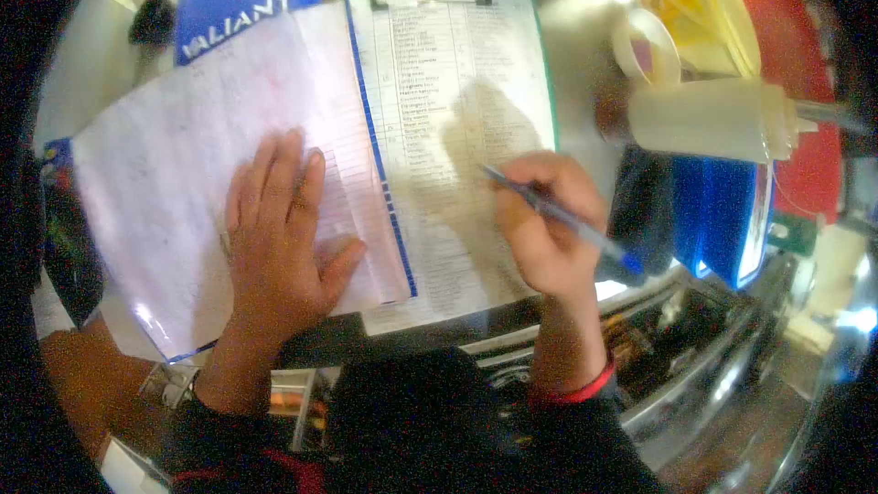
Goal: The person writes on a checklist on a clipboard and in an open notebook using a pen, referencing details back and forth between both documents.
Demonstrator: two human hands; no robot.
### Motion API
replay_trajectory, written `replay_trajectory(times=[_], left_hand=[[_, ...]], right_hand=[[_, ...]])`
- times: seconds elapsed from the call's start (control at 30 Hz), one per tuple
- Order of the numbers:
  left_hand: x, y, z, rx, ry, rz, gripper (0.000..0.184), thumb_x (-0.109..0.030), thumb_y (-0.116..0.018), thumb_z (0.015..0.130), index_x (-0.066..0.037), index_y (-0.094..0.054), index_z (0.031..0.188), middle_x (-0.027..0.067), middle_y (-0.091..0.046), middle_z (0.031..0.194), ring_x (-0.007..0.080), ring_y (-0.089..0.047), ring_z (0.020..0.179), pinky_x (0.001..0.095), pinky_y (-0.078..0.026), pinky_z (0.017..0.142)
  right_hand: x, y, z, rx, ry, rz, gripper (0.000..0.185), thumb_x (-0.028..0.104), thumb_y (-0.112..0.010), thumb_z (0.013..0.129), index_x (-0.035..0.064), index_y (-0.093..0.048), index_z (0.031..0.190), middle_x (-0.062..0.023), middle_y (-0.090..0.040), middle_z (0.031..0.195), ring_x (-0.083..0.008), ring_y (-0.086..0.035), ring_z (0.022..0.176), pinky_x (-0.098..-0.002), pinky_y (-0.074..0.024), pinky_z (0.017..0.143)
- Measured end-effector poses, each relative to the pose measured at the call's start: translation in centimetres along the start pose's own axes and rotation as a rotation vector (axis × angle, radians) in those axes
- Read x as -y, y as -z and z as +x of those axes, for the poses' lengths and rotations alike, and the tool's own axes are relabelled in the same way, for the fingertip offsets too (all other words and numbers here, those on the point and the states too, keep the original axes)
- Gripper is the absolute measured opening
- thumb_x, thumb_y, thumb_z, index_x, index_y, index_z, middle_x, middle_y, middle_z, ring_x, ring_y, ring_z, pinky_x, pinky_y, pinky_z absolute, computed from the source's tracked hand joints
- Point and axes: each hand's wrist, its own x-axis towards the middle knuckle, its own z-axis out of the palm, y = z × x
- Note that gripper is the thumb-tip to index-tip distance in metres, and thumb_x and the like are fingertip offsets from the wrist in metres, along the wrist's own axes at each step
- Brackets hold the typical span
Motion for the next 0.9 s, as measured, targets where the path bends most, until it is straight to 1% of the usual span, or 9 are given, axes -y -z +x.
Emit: replay_trajectory(times=[0.1,0.17,0.3,0.4,0.47,0.57,0.7,0.77,0.9], left_hand=[[0.0,0.0,-0.2,0.043,-0.017,0.013,0.077,-0.042,-0.064,0.081,0.001,-0.042,0.140,0.0244,-0.036,0.150,0.0431,-0.032,0.139,0.0579,-0.023,0.111],[0.1,-0.2,0.0,0.004,-0.016,0.027,0.076,-0.042,-0.064,0.082,0.001,-0.042,0.141,0.0246,-0.036,0.150,0.0432,-0.032,0.139,0.0577,-0.023,0.111],[0.0,-0.4,0.0,0.001,-0.040,0.038,0.075,-0.044,-0.061,0.084,0.001,-0.043,0.140,0.0249,-0.036,0.150,0.0434,-0.032,0.139,0.0577,-0.023,0.111],[0.1,-0.2,0.2,-0.002,-0.028,0.066,0.074,-0.047,-0.058,0.086,0.001,-0.043,0.140,0.0251,-0.037,0.149,0.0436,-0.033,0.138,0.0577,-0.024,0.110],[-0.2,-0.4,0.0,-0.022,-0.039,0.072,0.073,-0.049,-0.056,0.088,0.001,-0.044,0.140,0.0251,-0.037,0.149,0.0438,-0.034,0.138,0.0574,-0.024,0.110],[-0.1,-0.4,0.0,-0.030,-0.039,0.069,0.073,-0.050,-0.055,0.089,0.001,-0.044,0.140,0.0251,-0.038,0.149,0.0440,-0.034,0.138,0.0569,-0.025,0.110],[-0.4,-0.3,0.1,-0.036,-0.037,0.061,0.073,-0.050,-0.055,0.089,0.001,-0.044,0.140,0.0248,-0.037,0.149,0.0437,-0.034,0.138,0.0566,-0.025,0.110],[-0.7,-0.4,0.2,-0.033,-0.036,0.065,0.073,-0.050,-0.055,0.089,0.001,-0.044,0.140,0.0245,-0.037,0.149,0.0433,-0.034,0.138,0.0566,-0.025,0.110],[-0.5,-0.3,0.0,-0.022,-0.032,0.082,0.073,-0.051,-0.055,0.089,0.000,-0.045,0.140,0.0241,-0.037,0.149,0.0429,-0.034,0.138,0.0563,-0.024,0.111]], right_hand=[[-1.6,0.5,-3.0,-0.030,-0.068,0.006,0.013,-0.004,-0.063,0.078,-0.0013,-0.063,0.090,-0.0081,-0.064,0.084,-0.0121,-0.058,0.071,-0.0265,-0.0467,0.062],[-2.4,0.9,-3.5,-0.047,0.022,-0.012,0.011,-0.003,-0.065,0.076,-0.0012,-0.063,0.087,-0.0088,-0.063,0.081,-0.0141,-0.058,0.068,-0.0273,-0.0461,0.060],[-2.5,1.2,-4.3,-0.056,-0.040,0.021,0.011,-0.003,-0.066,0.075,-0.0012,-0.062,0.085,-0.0096,-0.063,0.080,-0.0161,-0.058,0.067,-0.0277,-0.0461,0.060],[-3.5,1.1,-3.8,-0.024,0.049,0.031,0.011,-0.003,-0.067,0.074,-0.0010,-0.063,0.083,-0.0113,-0.064,0.080,-0.0181,-0.059,0.067,-0.0289,-0.0466,0.060],[-3.9,1.1,-3.8,-0.028,0.181,-0.046,0.011,-0.003,-0.069,0.072,-0.0002,-0.063,0.080,-0.0125,-0.065,0.079,-0.0213,-0.061,0.067,-0.0312,-0.0474,0.060],[-3.5,0.9,-3.7,0.007,0.146,-0.077,0.011,-0.003,-0.070,0.071,0.0009,-0.063,0.077,-0.0130,-0.065,0.078,-0.0243,-0.062,0.067,-0.0340,-0.0485,0.060],[-3.2,0.8,-3.6,0.016,0.132,-0.100,0.010,-0.002,-0.071,0.071,0.0026,-0.062,0.075,-0.0116,-0.065,0.074,-0.0253,-0.062,0.066,-0.0353,-0.0488,0.060],[-3.4,0.9,-3.6,0.003,0.167,-0.194,0.010,-0.001,-0.071,0.071,0.0040,-0.062,0.073,-0.0110,-0.064,0.072,-0.0265,-0.062,0.064,-0.0357,-0.0489,0.060],[-3.1,0.7,-3.4,0.030,0.162,-0.140,0.011,0.000,-0.071,0.071,0.0048,-0.062,0.073,-0.0105,-0.064,0.071,-0.0272,-0.061,0.063,-0.0353,-0.0488,0.059]])
